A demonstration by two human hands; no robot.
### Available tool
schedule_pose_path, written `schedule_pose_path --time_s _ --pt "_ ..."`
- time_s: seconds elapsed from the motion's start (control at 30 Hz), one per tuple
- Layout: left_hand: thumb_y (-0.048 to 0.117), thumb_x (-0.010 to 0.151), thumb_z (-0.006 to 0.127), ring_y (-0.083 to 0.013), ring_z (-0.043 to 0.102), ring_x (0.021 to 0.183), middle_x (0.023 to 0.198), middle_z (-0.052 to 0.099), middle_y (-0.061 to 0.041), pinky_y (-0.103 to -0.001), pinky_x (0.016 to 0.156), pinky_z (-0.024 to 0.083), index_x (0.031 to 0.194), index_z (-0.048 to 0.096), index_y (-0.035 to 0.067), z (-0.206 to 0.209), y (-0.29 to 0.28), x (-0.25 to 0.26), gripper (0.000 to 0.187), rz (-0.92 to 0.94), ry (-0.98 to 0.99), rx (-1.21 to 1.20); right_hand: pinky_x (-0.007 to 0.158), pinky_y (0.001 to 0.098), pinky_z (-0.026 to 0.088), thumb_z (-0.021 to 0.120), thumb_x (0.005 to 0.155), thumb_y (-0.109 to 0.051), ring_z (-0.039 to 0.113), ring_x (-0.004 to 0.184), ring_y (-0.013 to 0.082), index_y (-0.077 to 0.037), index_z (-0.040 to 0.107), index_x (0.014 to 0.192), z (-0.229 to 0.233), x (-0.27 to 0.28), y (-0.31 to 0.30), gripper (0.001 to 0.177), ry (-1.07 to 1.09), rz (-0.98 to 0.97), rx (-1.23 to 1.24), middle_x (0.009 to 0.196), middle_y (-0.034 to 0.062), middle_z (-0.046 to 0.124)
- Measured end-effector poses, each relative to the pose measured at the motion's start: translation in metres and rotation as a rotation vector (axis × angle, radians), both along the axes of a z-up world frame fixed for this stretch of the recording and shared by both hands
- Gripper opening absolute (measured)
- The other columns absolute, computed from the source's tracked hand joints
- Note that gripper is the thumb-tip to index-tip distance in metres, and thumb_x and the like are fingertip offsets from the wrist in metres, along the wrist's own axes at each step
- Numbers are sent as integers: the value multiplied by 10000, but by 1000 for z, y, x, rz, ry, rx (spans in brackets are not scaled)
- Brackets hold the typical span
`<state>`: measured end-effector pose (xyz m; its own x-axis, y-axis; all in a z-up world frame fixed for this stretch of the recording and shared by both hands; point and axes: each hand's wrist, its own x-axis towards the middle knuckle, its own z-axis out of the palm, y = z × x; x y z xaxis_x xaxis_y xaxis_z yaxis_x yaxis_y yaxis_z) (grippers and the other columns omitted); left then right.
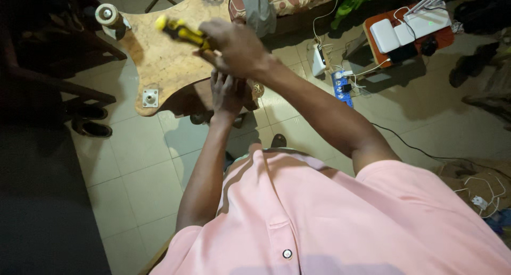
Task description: The person uses a screwdriver to unscrew fasteners from a wooden furniture base fitted with caster wheels, detaching the casters and small wooden parts and placing them on a nearby table. They then handle the removed parts and drive screws back into the base to reattach components.
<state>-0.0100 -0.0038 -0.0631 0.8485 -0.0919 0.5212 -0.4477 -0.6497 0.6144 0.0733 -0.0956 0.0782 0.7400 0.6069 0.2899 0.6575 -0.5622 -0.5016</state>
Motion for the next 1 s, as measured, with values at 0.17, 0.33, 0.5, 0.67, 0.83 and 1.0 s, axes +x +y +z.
schedule_pose_path --time_s 0.17,0.33,0.5,0.67,0.83,1.0 --pt "183 864 706 -406 527 1258 1291 623 -194 -587 1083 387 1246 646 56 -9 1 2 407 -26 -84 33 625 420 563 776 995 -356 681 744 289 -56 603 1114 3 -5 3 366 -82 5 -13 952 118 619" --pt "146 884 692 -400 543 1221 1262 636 -169 -559 1068 413 1234 664 82 -6 -2 1 357 0 -96 39 626 402 564 774 997 -370 674 740 268 -50 602 1114 5 -5 6 382 -49 0 -46 952 119 614" --pt "123 900 682 -419 532 1192 1241 622 -183 -519 1051 432 1221 654 63 1 2 -1 328 -20 -37 -52 642 409 546 786 1018 -372 663 743 245 -46 613 1085 6 0 2 375 -6 -22 -49 927 107 612" --pt "114 860 717 -382 534 1242 1277 617 -156 -529 1081 406 1231 661 76 4 3 0 376 -23 -117 58 612 394 553 795 966 -326 661 730 249 -33 616 1112 8 -3 9 372 47 28 -19 935 112 612" --pt "128 868 708 -415 509 1231 1283 615 -193 -528 1074 423 1230 645 57 17 7 0 374 -57 -64 -92 664 417 537 829 958 -307 657 781 249 -12 653 1089 33 -13 4 367 -14 27 56 943 126 645" --pt "111 938 693 -337 593 1182 1226 669 -193 -454 1020 481 1297 613 11 37 11 -10 381 -10 135 -525 764 395 560 825 1006 -280 656 871 235 41 650 1137 53 -26 0 388 -68 80 291 1003 140 660"
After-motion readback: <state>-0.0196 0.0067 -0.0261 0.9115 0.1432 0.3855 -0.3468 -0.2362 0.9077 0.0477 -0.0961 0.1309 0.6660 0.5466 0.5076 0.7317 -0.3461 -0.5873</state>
